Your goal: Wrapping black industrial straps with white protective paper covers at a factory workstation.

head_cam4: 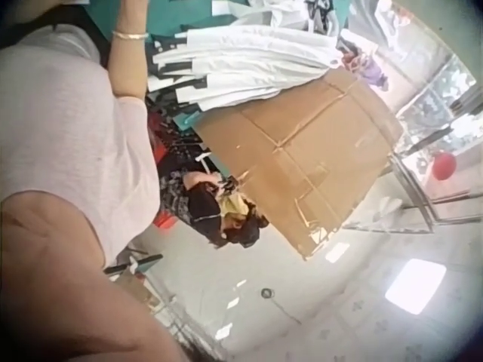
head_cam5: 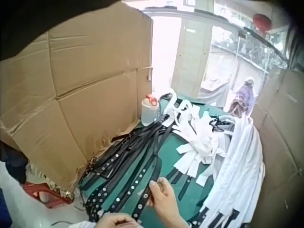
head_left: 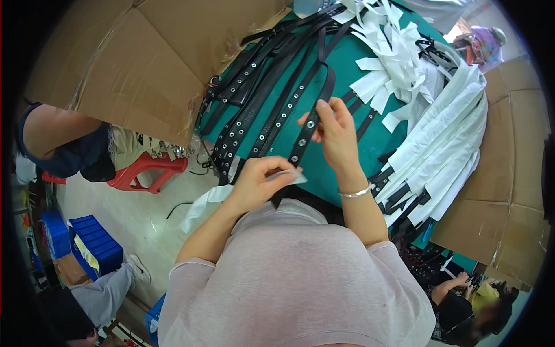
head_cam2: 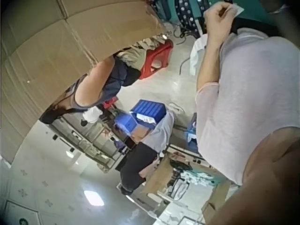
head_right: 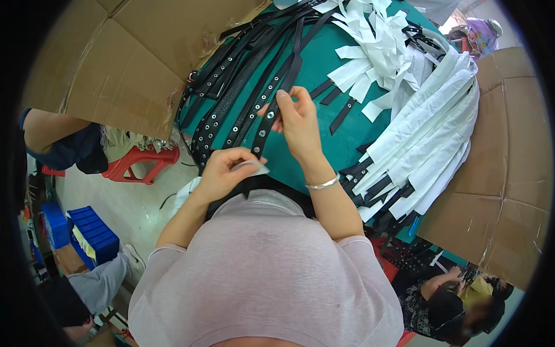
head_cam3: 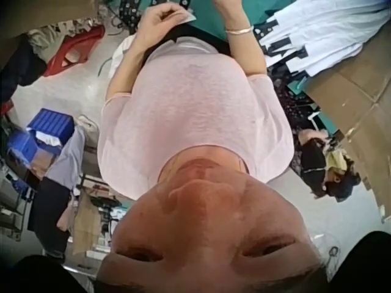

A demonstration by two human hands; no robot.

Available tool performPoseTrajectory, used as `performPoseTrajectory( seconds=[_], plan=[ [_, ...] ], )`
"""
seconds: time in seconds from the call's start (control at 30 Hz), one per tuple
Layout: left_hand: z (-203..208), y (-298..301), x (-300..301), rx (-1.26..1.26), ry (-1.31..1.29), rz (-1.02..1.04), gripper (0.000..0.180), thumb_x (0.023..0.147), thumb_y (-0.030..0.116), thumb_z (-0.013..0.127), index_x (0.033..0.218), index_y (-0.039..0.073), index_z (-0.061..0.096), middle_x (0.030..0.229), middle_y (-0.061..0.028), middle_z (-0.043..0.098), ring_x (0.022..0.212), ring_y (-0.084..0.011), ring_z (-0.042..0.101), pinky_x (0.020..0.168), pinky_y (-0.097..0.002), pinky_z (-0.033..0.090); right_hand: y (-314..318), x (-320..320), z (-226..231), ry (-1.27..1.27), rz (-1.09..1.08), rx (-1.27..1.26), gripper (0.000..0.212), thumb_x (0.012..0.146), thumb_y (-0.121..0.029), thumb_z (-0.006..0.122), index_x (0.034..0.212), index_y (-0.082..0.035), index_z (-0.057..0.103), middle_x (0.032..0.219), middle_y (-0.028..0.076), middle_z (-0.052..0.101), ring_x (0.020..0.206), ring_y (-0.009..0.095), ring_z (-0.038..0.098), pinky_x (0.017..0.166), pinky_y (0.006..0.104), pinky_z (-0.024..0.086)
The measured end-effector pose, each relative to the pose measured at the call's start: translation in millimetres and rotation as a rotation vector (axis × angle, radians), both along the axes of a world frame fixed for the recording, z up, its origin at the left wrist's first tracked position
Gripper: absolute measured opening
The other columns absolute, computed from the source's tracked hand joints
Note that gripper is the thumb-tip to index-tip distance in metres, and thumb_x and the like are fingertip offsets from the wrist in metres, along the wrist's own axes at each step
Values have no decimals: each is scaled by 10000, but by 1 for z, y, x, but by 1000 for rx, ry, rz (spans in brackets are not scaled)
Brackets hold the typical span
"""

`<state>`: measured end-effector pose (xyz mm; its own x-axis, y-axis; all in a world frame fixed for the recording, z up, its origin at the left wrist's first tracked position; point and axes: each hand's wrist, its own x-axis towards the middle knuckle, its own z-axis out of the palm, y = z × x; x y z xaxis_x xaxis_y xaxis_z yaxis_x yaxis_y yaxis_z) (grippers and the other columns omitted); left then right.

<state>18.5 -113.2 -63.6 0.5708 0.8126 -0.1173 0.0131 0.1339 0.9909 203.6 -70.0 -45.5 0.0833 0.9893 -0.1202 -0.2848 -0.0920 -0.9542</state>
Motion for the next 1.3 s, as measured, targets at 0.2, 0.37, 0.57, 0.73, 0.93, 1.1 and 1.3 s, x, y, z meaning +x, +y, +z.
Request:
performPoseTrajectory(
  seconds=[0.2,0.37,0.57,0.73,0.93,1.1,1.3],
  plan=[
    [-3,-7,32,113,-38,91,84,816,65,657,843,-14,646,931,-69,619,838,-95,541,718,-230,430,-50,20,-18,-319,324,118,194,951,-167,464,1001,-21,582,863,42,633,708,72,568,527,189,391],
    [-14,-10,25,-148,-121,127,70,821,42,636,849,-22,640,968,-93,635,845,-110,560,755,-249,452,-65,28,-10,-229,247,-106,80,863,-78,595,809,-19,601,767,-8,592,640,43,480,549,197,379],
    [-7,-10,20,65,-46,171,70,772,-49,640,839,-45,662,1045,-148,644,961,-162,608,790,-265,482,-83,33,-24,-365,678,-172,179,815,-133,668,708,-18,582,593,-30,522,563,29,480,502,193,369],
    [2,0,4,-145,-167,418,151,756,-66,683,900,-51,642,842,-126,681,757,-119,640,692,-223,508,-67,54,6,165,162,-126,101,871,-77,545,818,-28,475,721,168,646,463,113,547,423,212,437],
    [12,-2,16,-106,-99,462,171,704,-84,721,840,-32,632,775,-101,677,685,-111,639,620,-204,500,-49,30,21,-64,157,138,99,888,-68,561,872,7,497,801,149,649,607,143,616,529,224,496],
    [16,-5,18,-54,16,462,172,692,-109,718,799,-20,618,754,-89,666,684,-101,631,609,-198,501,-44,15,22,-191,89,266,117,884,-52,589,898,33,511,855,163,653,689,151,639,611,243,533],
    [11,-4,16,-8,61,470,188,684,-118,722,818,-32,621,768,-86,667,693,-96,628,627,-207,510,-50,6,24,-184,95,322,117,906,-53,554,923,48,496,889,192,653,763,204,675,660,269,562]
  ],
)
